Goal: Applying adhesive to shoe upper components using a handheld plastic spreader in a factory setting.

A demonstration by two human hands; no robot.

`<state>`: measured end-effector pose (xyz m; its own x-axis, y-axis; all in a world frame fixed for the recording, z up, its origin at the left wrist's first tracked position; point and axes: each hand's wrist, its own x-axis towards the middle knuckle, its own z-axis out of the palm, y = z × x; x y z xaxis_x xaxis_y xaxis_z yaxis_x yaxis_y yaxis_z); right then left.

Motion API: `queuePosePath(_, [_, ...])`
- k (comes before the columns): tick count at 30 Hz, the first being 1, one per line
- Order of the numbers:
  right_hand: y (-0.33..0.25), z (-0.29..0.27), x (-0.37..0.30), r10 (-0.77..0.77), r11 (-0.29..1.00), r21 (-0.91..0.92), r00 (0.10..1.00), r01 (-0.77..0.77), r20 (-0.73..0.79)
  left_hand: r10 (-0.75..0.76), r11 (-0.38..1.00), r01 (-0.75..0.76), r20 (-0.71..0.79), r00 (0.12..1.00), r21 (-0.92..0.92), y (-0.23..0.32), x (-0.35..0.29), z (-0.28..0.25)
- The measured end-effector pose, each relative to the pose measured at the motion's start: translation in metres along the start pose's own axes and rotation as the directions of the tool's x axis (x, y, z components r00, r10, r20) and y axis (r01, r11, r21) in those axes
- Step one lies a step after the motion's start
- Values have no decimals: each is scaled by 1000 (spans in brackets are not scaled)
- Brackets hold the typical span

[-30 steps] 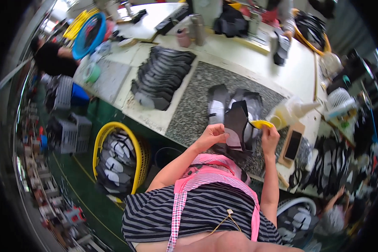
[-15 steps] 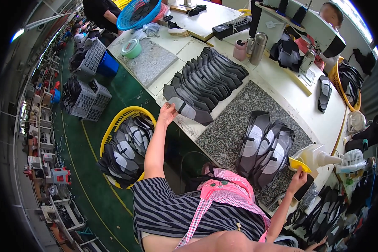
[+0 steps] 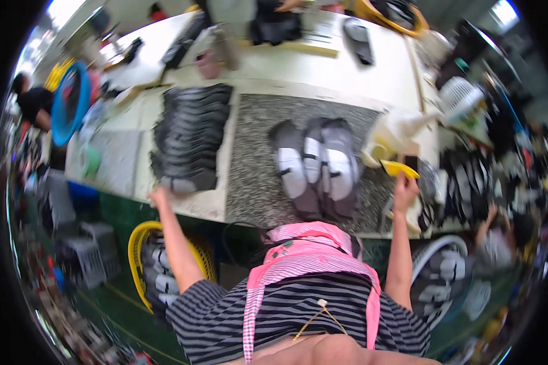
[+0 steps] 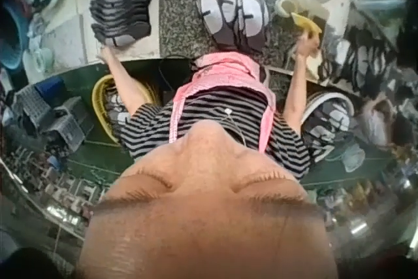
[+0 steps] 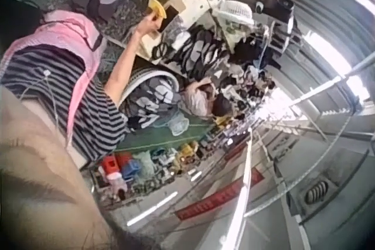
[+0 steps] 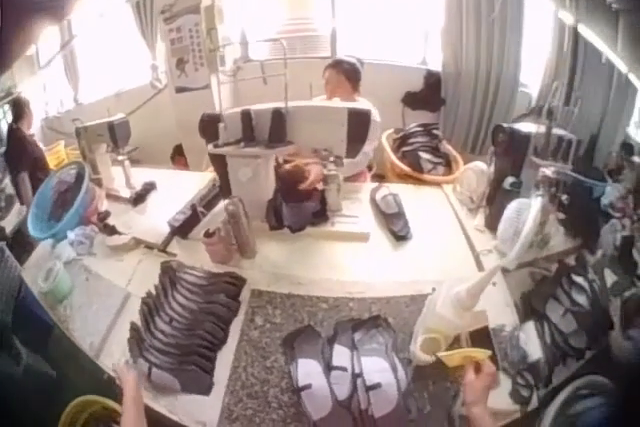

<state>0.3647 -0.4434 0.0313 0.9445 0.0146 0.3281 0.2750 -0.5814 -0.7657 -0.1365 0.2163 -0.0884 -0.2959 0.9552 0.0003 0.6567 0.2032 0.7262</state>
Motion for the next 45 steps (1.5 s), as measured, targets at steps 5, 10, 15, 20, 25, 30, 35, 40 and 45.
queuePosePath(5, [-25, 4, 13, -159, 980, -128, 986, 152, -50, 658, 739, -620, 83, 749, -265, 216, -220, 36])
queuePosePath(10, [-24, 13, 19, -41, 973, -228, 999, 36, -16, 670, 743, -306, 664, 333, -596, 273, -409, 52])
queuePosePath(15, [-9, 21, 23, 213, 969, 119, 976, -216, 37, 579, 790, -351, 799, 161, -502, 267, -503, 89])
queuePosePath(20, [-67, 61, 32, -46, 997, -42, 935, 65, 352, 508, 799, -456, 846, 162, -392, 259, -515, 110])
queuePosePath(25, [-57, 89, 50, -74, 996, -19, 941, 85, 329, 427, 876, -323, 887, 178, -358, 248, -511, 118])
queuePosePath(30, [-52, 54, 59, 7, 1000, -3, 873, -6, 488, 424, 886, -293, 884, 197, -360, 245, -510, 118])
queuePosePath(35, [-61, 80, 51, 18, 995, 84, 940, -49, 340, 400, 904, -230, 904, 152, -361, 245, -509, 126])
queuePosePath(40, [-42, 41, 10, -10, 980, 182, 899, -78, 438, 394, 910, -181, 913, 104, -372, 233, -503, 131])
queuePosePath(45, [-42, -11, -5, -96, 974, 224, 933, 17, 347, 396, 916, -105, 913, 100, -386, 231, -501, 135])
